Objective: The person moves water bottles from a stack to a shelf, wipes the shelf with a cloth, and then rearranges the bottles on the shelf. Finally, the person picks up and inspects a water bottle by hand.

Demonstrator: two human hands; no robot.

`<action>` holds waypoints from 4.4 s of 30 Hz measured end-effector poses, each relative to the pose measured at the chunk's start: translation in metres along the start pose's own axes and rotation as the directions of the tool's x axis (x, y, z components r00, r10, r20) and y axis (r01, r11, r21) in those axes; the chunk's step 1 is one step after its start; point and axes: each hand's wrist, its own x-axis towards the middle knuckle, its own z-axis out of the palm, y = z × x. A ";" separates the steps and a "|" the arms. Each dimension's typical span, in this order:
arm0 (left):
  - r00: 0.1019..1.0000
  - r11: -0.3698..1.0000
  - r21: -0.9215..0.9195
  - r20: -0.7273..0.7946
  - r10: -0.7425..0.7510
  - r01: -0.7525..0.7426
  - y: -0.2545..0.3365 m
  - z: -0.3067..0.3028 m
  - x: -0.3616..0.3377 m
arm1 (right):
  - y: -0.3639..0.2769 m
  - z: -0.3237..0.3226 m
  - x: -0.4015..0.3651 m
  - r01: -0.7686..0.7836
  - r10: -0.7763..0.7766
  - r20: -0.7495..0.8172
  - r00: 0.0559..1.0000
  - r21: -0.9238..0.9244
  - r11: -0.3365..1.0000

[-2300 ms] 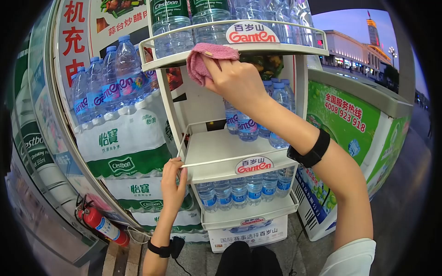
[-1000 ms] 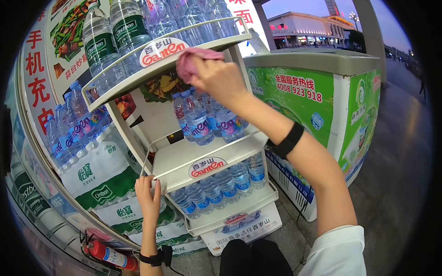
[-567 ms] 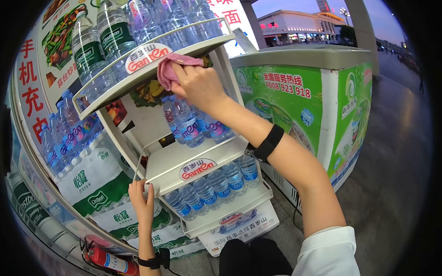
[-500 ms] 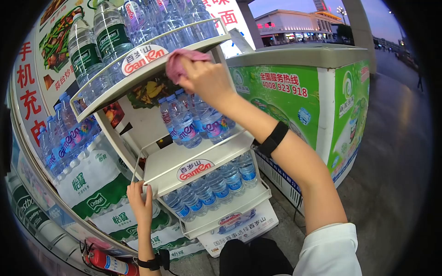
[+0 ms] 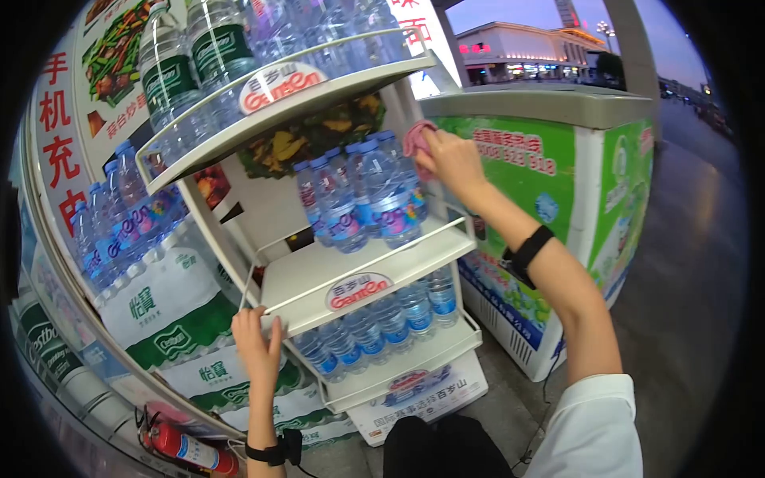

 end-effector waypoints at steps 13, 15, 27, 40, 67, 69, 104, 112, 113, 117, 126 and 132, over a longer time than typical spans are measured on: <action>0.998 0.944 -0.324 0.000 -0.063 0.060 0.013 -0.056 -0.020 | -0.026 -0.067 0.003 -0.083 0.067 0.076 0.995 0.230 0.970; 0.969 0.579 -0.777 0.201 -0.141 0.246 0.027 -0.098 -0.030 | -0.030 -0.073 -0.001 -0.115 0.061 0.201 0.978 0.269 0.956; 0.939 -0.310 -0.950 -0.129 0.320 -0.025 0.094 -0.162 -0.031 | -0.094 -0.052 0.003 -0.128 -0.097 0.436 0.895 0.458 0.880; 1.000 0.974 -0.225 -0.013 0.010 -0.013 -0.017 -0.041 0.015 | -0.217 0.083 0.082 0.337 -0.572 0.607 0.551 0.464 0.819; 0.941 0.916 -0.369 -0.337 0.025 -0.157 -0.065 0.039 -0.014 | -0.289 0.226 0.038 -0.115 -0.545 0.827 -0.138 0.533 0.838; 0.939 0.925 -0.345 -0.341 0.032 -0.157 -0.066 0.039 -0.014 | -0.297 0.203 0.045 -0.005 -0.524 0.839 -0.147 0.529 0.849; 0.958 0.937 -0.315 -0.279 0.061 -0.151 -0.068 0.030 -0.014 | -0.240 0.219 0.034 0.089 -0.476 0.863 0.170 0.467 0.880; 0.959 0.934 -0.322 -0.278 0.061 -0.153 -0.068 0.031 -0.015 | -0.243 0.215 0.011 0.413 -0.596 0.792 0.134 0.502 0.760; 0.959 0.935 -0.320 -0.276 0.062 -0.153 -0.068 0.031 -0.015 | -0.240 0.215 0.014 0.323 -0.606 0.784 0.136 0.543 0.775; 0.959 0.937 -0.315 -0.278 0.060 -0.150 -0.068 0.031 -0.015 | -0.215 0.230 0.009 0.204 -0.715 0.650 0.259 0.686 0.698; 0.959 0.939 -0.323 -0.282 0.023 -0.118 -0.063 0.030 -0.016 | -0.218 0.093 0.040 -0.191 -0.503 0.864 0.008 0.495 0.848; 0.966 0.939 -0.338 -0.256 -0.024 -0.066 -0.056 0.025 -0.016 | -0.205 0.040 0.041 -0.467 -0.552 0.824 -0.130 0.441 0.767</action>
